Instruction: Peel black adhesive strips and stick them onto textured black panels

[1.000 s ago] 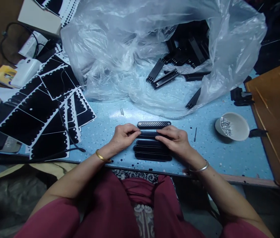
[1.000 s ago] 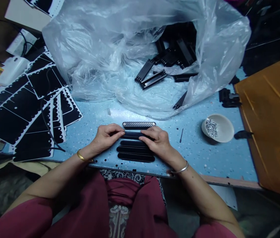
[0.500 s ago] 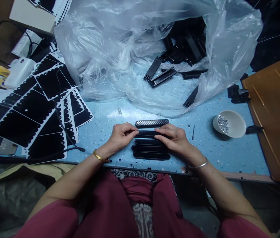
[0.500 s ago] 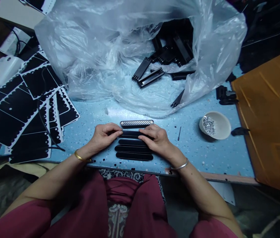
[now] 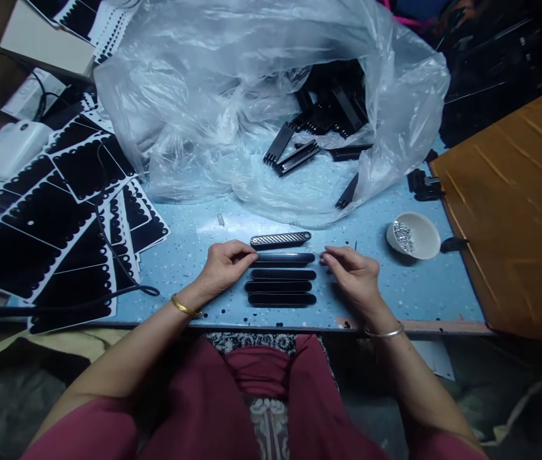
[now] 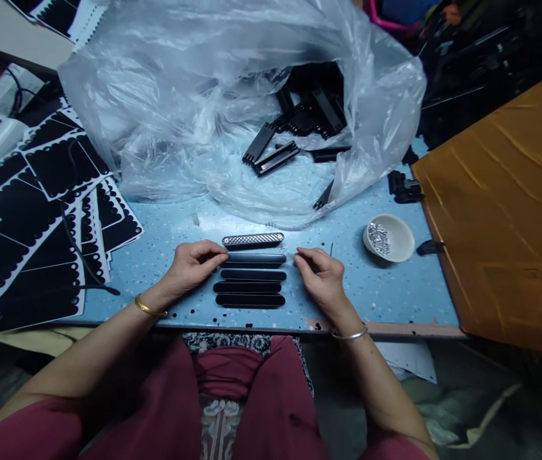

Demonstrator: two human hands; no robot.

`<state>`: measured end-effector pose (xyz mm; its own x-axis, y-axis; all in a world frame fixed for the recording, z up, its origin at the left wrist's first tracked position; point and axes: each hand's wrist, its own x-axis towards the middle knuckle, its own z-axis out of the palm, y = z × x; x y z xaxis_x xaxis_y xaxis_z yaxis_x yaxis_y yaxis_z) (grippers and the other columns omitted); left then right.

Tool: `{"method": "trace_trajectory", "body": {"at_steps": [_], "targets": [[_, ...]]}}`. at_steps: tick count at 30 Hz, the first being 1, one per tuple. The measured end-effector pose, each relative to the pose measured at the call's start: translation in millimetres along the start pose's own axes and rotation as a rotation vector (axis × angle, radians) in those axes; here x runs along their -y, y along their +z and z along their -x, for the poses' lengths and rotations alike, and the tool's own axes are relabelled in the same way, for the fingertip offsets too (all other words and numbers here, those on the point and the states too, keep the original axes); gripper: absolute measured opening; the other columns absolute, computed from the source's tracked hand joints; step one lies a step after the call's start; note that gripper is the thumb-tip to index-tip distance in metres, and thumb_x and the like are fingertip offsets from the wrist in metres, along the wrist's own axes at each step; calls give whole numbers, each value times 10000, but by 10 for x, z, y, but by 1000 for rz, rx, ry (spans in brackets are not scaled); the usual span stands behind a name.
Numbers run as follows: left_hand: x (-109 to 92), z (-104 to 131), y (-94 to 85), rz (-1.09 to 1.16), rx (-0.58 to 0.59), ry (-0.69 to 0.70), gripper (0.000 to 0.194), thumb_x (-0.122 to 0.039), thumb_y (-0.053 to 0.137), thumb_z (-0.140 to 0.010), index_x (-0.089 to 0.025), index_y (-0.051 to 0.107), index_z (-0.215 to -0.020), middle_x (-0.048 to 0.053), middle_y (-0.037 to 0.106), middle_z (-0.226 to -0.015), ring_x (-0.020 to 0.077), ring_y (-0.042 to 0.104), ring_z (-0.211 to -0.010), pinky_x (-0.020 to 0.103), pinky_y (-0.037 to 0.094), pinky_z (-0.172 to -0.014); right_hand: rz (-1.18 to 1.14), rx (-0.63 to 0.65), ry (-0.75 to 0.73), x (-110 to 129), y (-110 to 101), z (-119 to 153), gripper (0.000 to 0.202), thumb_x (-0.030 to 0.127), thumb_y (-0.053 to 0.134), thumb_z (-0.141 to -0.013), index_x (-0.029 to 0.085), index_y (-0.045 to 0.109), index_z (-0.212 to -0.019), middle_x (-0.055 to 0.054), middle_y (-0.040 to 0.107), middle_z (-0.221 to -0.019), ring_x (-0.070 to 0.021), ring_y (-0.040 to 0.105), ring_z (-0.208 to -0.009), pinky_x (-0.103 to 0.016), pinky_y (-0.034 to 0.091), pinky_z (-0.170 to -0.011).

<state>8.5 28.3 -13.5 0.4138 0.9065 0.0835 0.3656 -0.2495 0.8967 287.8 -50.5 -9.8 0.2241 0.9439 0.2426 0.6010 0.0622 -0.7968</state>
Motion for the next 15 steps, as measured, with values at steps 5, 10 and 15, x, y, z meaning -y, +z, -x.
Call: {"method": "trace_trajectory", "body": {"at_steps": [5, 10, 15], "targets": [[40, -9, 10, -26, -2, 9, 123, -238, 648, -814, -160, 741, -795, 42, 734, -732, 131, 646, -643, 233, 488, -602, -11, 76, -22, 20, 196, -42, 209, 400, 690, -810, 198, 729, -851, -47, 709, -734, -161, 645, -615, -294, 523, -569], [-7, -44, 98, -23, 42, -28, 100, -183, 655, -799, -151, 749, -808, 35, 746, -780, 132, 660, -704, 246, 500, -691, 124, 114, -89, -28, 204, -35, 237, 379, 621, -870, 219, 703, -715, -38, 679, -657, -182, 627, -606, -331, 490, -596], [-348, 552, -446, 133, -123, -109, 161, -222, 648, -831, -123, 749, -908, 42, 722, -721, 133, 652, -652, 239, 504, -634, 166, 129, -5, -242, 92, -61, 263, 459, 689, -817, 207, 764, -804, -147, 710, -675, -202, 631, -549, -368, 443, -526]]}}
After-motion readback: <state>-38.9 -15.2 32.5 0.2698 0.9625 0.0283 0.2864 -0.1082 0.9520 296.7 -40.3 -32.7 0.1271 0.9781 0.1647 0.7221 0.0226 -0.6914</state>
